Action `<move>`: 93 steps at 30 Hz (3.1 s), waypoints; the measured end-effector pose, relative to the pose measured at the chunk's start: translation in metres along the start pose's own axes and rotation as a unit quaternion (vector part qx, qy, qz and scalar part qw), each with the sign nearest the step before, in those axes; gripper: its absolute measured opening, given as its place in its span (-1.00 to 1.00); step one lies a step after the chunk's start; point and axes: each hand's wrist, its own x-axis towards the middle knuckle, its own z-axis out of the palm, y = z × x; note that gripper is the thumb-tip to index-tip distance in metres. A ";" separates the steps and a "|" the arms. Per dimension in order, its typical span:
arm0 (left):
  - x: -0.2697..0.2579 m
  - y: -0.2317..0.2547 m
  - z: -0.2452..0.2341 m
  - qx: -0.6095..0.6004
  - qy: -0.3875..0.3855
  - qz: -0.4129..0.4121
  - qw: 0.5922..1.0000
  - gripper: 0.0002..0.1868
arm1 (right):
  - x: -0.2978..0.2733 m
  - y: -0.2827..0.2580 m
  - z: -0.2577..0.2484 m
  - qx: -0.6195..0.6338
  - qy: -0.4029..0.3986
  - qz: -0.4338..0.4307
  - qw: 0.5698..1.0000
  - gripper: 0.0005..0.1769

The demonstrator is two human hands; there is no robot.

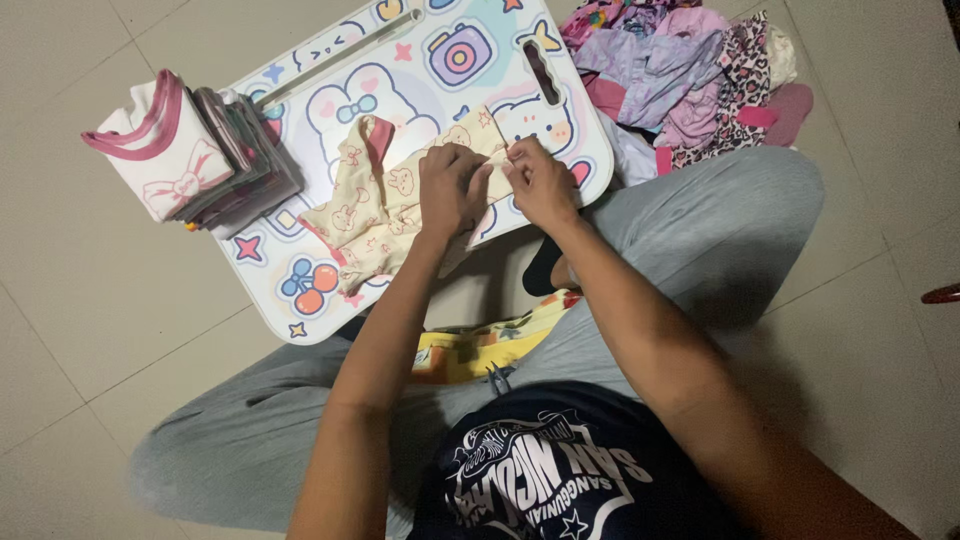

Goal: The person sits on the floor and folds a patterned cloth on a small white tray, then stacks it with other folded items. The person then picks up a black Barbie top from a pile and begins folding it on the tray.

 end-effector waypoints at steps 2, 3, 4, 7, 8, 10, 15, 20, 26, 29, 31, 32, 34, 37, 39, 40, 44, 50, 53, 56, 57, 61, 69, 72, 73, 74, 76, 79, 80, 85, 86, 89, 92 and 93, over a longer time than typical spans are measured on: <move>0.000 0.001 -0.001 0.004 0.001 0.002 1.000 -0.88 | 0.000 0.000 -0.004 -0.028 -0.004 -0.007 1.000 -0.65; 0.001 0.001 0.000 0.006 0.001 -0.001 1.000 -0.88 | 0.001 0.001 -0.005 -0.043 0.001 -0.015 0.999 -0.67; 0.001 0.002 0.000 0.009 0.002 -0.004 1.000 -0.89 | 0.001 0.001 -0.006 -0.057 0.006 -0.024 0.998 -0.68; 0.001 0.006 0.001 0.025 0.004 -0.015 1.000 -0.89 | 0.000 0.005 -0.004 -0.064 -0.001 -0.028 0.998 -0.76; 0.002 0.007 0.000 0.024 0.008 -0.012 1.000 -0.89 | 0.001 0.005 -0.002 -0.070 0.002 -0.024 0.997 -0.75; 0.001 0.007 0.000 0.021 0.015 -0.006 1.000 -0.89 | 0.001 0.005 0.002 -0.083 0.009 -0.015 0.996 -0.74; -0.001 0.005 0.002 0.044 0.020 0.014 0.999 -0.79 | 0.001 0.002 0.009 -0.100 0.061 -0.017 0.993 -0.78; -0.003 -0.001 0.005 0.056 0.027 0.009 0.998 -0.81 | 0.000 -0.003 0.013 -0.135 0.091 -0.052 0.985 -0.80; -0.003 0.006 0.001 0.091 0.022 0.004 0.996 -0.80 | 0.002 -0.003 0.014 -0.264 0.122 -0.052 0.955 -0.56; -0.005 0.014 0.001 0.134 -0.007 -0.009 0.991 -0.67 | 0.001 -0.001 0.011 -0.297 0.144 -0.065 0.942 -0.46; -0.004 0.017 0.001 0.187 -0.003 0.030 0.982 -0.47 | 0.002 -0.002 0.010 -0.308 0.159 -0.087 0.934 -0.45; -0.002 0.017 0.002 0.190 -0.024 0.034 0.981 -0.42 | 0.002 -0.003 0.009 -0.312 0.156 -0.085 0.933 -0.45; 0.001 0.015 0.006 0.195 -0.067 0.041 0.978 -0.32 | 0.002 -0.005 0.006 -0.321 0.150 -0.077 0.932 -0.44; 0.005 0.009 0.010 0.196 -0.130 0.007 0.972 -0.30 | 0.002 -0.013 0.003 -0.323 0.116 -0.067 0.937 -0.48; 0.004 0.004 0.013 0.188 -0.133 0.005 0.973 -0.32 | 0.003 -0.020 0.003 -0.334 0.089 -0.112 0.932 -0.58; 0.003 0.001 0.014 0.185 -0.135 0.003 0.973 -0.32 | 0.005 -0.024 0.004 -0.338 0.075 -0.134 0.928 -0.63; -0.002 -0.018 0.020 0.178 -0.114 0.001 0.977 -0.37 | 0.020 -0.035 0.015 -0.289 0.018 -0.255 0.923 -0.57; -0.040 -0.059 -0.046 0.143 -0.021 -0.073 0.987 -0.41 | 0.043 -0.044 0.032 -0.302 -0.152 -0.349 0.874 -0.26; -0.069 -0.074 -0.113 0.081 0.091 -0.048 0.991 -0.39 | 0.044 -0.045 0.027 -0.325 -0.206 -0.343 0.857 -0.19; -0.096 -0.076 -0.162 0.024 0.118 -0.306 0.944 -0.65 | 0.040 -0.049 0.028 -0.347 -0.212 -0.335 0.850 -0.19; -0.099 -0.077 -0.170 0.032 0.123 -0.292 0.948 -0.67 | 0.040 -0.051 0.027 -0.356 -0.210 -0.333 0.848 -0.20; -0.101 -0.080 -0.178 0.016 0.133 -0.291 0.947 -0.73 | 0.040 -0.071 0.048 -0.375 -0.159 -0.332 0.851 -0.33; -0.099 -0.078 -0.161 -0.061 0.141 -0.294 0.944 -0.69 | 0.053 -0.113 0.140 -0.024 -0.132 -0.035 0.990 -0.35; -0.096 -0.080 -0.155 -0.072 0.153 -0.276 0.946 -0.71 | 0.061 -0.119 0.157 0.015 -0.116 -0.013 0.993 -0.21; -0.097 -0.081 -0.152 -0.063 0.159 -0.253 0.952 -0.69 | 0.064 -0.120 0.160 0.030 -0.120 -0.001 0.992 -0.17; -0.098 -0.083 -0.149 -0.054 0.164 -0.229 0.958 -0.66 | 0.067 -0.121 0.162 0.028 -0.125 0.014 0.992 -0.17; -0.100 -0.086 -0.143 -0.079 0.158 -0.221 0.959 -0.63 | 0.072 -0.122 0.164 0.022 -0.135 0.045 0.990 -0.15; -0.106 -0.090 -0.138 -0.086 0.152 -0.228 0.958 -0.58 | 0.079 -0.122 0.165 0.055 -0.156 0.049 0.985 -0.15; -0.107 -0.091 -0.137 -0.084 0.151 -0.232 0.957 -0.56 | 0.081 -0.122 0.165 0.076 -0.163 0.048 0.983 -0.16; -0.106 -0.093 -0.137 -0.054 0.126 -0.219 0.966 -0.40 | 0.102 -0.116 0.171 0.349 -0.225 0.168 0.894 -0.17; -0.106 -0.092 -0.137 -0.054 0.118 -0.221 0.967 -0.36 | 0.109 -0.113 0.171 0.402 -0.249 0.212 0.855 -0.23; -0.105 -0.091 -0.137 -0.051 0.101 -0.238 0.965 -0.28 | 0.128 -0.103 0.172 0.513 -0.287 0.294 0.754 -0.42; -0.104 -0.091 -0.139 -0.050 0.106 -0.244 0.963 -0.30 | 0.140 -0.097 0.170 0.560 -0.286 0.265 0.731 -0.60; -0.104 -0.091 -0.138 -0.065 0.101 -0.265 0.957 -0.34 | 0.145 -0.097 0.167 0.584 -0.295 0.239 0.718 -0.62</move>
